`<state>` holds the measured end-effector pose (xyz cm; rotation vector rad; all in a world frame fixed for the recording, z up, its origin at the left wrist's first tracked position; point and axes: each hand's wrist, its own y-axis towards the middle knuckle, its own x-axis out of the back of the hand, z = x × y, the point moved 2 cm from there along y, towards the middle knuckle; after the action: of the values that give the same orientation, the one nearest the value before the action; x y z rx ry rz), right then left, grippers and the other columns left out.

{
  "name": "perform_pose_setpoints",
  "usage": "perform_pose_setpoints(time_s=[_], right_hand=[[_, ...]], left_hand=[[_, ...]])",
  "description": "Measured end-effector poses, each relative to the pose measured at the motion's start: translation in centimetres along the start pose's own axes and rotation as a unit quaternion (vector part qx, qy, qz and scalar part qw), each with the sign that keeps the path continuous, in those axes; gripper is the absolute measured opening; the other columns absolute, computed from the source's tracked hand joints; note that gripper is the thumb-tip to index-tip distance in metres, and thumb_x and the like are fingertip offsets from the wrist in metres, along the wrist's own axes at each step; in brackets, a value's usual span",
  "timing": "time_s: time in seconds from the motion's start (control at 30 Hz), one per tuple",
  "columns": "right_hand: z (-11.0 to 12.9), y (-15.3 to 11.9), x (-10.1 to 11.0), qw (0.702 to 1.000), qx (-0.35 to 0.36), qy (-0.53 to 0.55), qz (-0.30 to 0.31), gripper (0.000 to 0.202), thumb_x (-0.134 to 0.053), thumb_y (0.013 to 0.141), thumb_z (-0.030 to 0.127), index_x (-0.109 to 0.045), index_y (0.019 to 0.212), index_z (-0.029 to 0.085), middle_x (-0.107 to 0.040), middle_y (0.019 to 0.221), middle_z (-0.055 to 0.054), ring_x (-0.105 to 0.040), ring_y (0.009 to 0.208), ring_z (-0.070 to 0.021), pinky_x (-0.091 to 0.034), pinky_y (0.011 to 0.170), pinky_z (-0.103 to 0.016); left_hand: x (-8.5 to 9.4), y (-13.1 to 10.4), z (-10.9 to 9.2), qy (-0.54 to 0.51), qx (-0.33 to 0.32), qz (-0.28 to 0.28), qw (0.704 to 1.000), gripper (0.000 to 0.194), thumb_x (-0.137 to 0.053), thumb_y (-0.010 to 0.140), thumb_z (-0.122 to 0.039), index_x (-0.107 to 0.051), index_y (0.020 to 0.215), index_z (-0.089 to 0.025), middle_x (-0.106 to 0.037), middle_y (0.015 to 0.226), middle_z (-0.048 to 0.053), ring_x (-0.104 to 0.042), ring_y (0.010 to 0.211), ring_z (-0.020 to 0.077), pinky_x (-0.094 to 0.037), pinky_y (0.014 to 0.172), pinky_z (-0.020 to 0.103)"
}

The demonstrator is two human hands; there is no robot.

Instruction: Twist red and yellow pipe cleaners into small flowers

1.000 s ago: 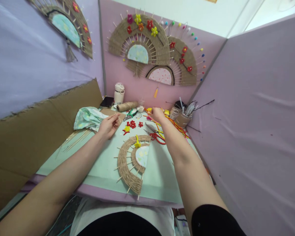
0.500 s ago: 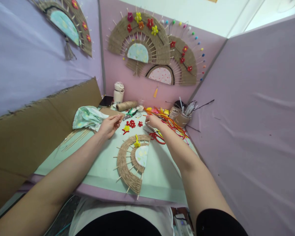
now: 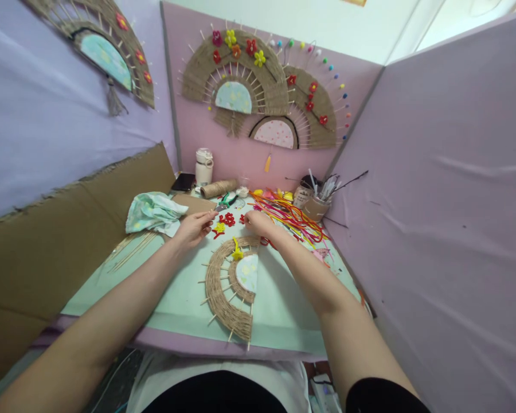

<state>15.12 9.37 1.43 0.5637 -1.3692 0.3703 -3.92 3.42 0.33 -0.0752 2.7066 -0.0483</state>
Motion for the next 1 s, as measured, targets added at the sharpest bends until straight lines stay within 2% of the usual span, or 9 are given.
perform_pose_setpoints(time_s=[0.07, 0.17, 0.27, 0.37, 0.47, 0.63, 0.83, 1.0], right_hand=[[1.1, -0.7, 1.0, 0.985, -0.045, 0.137, -0.092, 0.013, -0.048, 0.075, 0.016, -0.060, 0.079, 0.014, -0.066, 0.076, -0.004, -0.054, 0.066, -0.0123, -0.037, 0.060, -0.022], [3.6, -2.6, 1.5, 0.932, -0.066, 0.314, -0.167, 0.012, -0.049, 0.074, 0.023, -0.059, 0.076, 0.015, -0.064, 0.070, -0.001, -0.053, 0.060, -0.0109, -0.038, 0.056, -0.021], [5.6, -4.6, 0.4, 0.890, -0.121, 0.385, -0.214, 0.012, -0.053, 0.071, 0.026, -0.060, 0.073, 0.016, -0.063, 0.066, 0.000, -0.052, 0.057, -0.0110, -0.040, 0.057, -0.023], [6.3, -5.8, -1.2, 0.860, -0.155, 0.418, -0.248, 0.013, -0.054, 0.070, 0.028, -0.060, 0.071, 0.016, -0.062, 0.064, 0.000, -0.052, 0.057, -0.0113, -0.041, 0.058, -0.023], [6.2, -6.1, -2.0, 0.854, -0.144, 0.425, -0.264, 0.015, -0.054, 0.071, 0.030, -0.061, 0.073, 0.016, -0.063, 0.065, 0.000, -0.054, 0.059, -0.0119, -0.043, 0.060, -0.024], [5.9, -6.1, -1.9, 0.858, -0.145, 0.412, -0.271, 0.015, -0.055, 0.071, 0.030, -0.061, 0.073, 0.017, -0.063, 0.065, 0.000, -0.054, 0.060, -0.0121, -0.043, 0.062, -0.024], [6.4, -6.2, -1.7, 0.855, -0.145, 0.416, -0.273, 0.014, -0.056, 0.071, 0.030, -0.061, 0.073, 0.017, -0.063, 0.065, 0.001, -0.054, 0.058, -0.0116, -0.043, 0.061, -0.024], [6.4, -6.2, -1.8, 0.854, -0.142, 0.417, -0.275, 0.014, -0.055, 0.071, 0.030, -0.060, 0.073, 0.017, -0.063, 0.065, 0.000, -0.054, 0.057, -0.0117, -0.043, 0.060, -0.024]], left_hand=[[-0.3, -0.1, 0.3, 0.020, 0.001, 0.026, 0.999, 0.040, -0.083, 0.046, -0.038, -0.070, 0.072, -0.011, -0.061, 0.065, 0.004, -0.048, 0.055, 0.0070, -0.034, 0.048, 0.020], [-0.8, -0.3, 1.1, 0.058, -0.001, 0.061, 0.996, 0.041, -0.082, 0.047, -0.040, -0.071, 0.074, -0.011, -0.059, 0.061, 0.003, -0.046, 0.053, 0.0064, -0.033, 0.048, 0.021], [-1.3, -0.6, 1.9, 0.083, 0.014, 0.076, 0.994, 0.041, -0.082, 0.047, -0.039, -0.072, 0.075, -0.011, -0.058, 0.059, 0.002, -0.045, 0.053, 0.0061, -0.033, 0.050, 0.021], [-1.8, -1.2, 2.6, 0.096, 0.030, 0.089, 0.991, 0.041, -0.082, 0.046, -0.040, -0.072, 0.073, -0.011, -0.058, 0.058, 0.001, -0.045, 0.053, 0.0064, -0.034, 0.052, 0.021], [-2.3, -1.7, 3.0, 0.083, 0.030, 0.091, 0.992, 0.040, -0.083, 0.045, -0.038, -0.071, 0.072, -0.011, -0.058, 0.058, 0.001, -0.046, 0.054, 0.0071, -0.036, 0.054, 0.022], [-2.8, -1.9, 3.4, 0.072, 0.011, 0.092, 0.993, 0.036, -0.082, 0.048, -0.037, -0.070, 0.067, -0.010, -0.056, 0.056, 0.001, -0.045, 0.053, 0.0069, -0.033, 0.052, 0.022], [-3.0, -2.3, 3.0, 0.068, 0.011, 0.070, 0.995, 0.036, -0.082, 0.046, -0.037, -0.071, 0.069, -0.010, -0.058, 0.059, 0.002, -0.044, 0.054, 0.0070, -0.032, 0.051, 0.022], [-3.1, -2.5, 2.6, 0.063, 0.022, 0.073, 0.995, 0.038, -0.083, 0.045, -0.038, -0.070, 0.068, -0.011, -0.058, 0.064, 0.002, -0.045, 0.057, 0.0064, -0.033, 0.052, 0.020]])
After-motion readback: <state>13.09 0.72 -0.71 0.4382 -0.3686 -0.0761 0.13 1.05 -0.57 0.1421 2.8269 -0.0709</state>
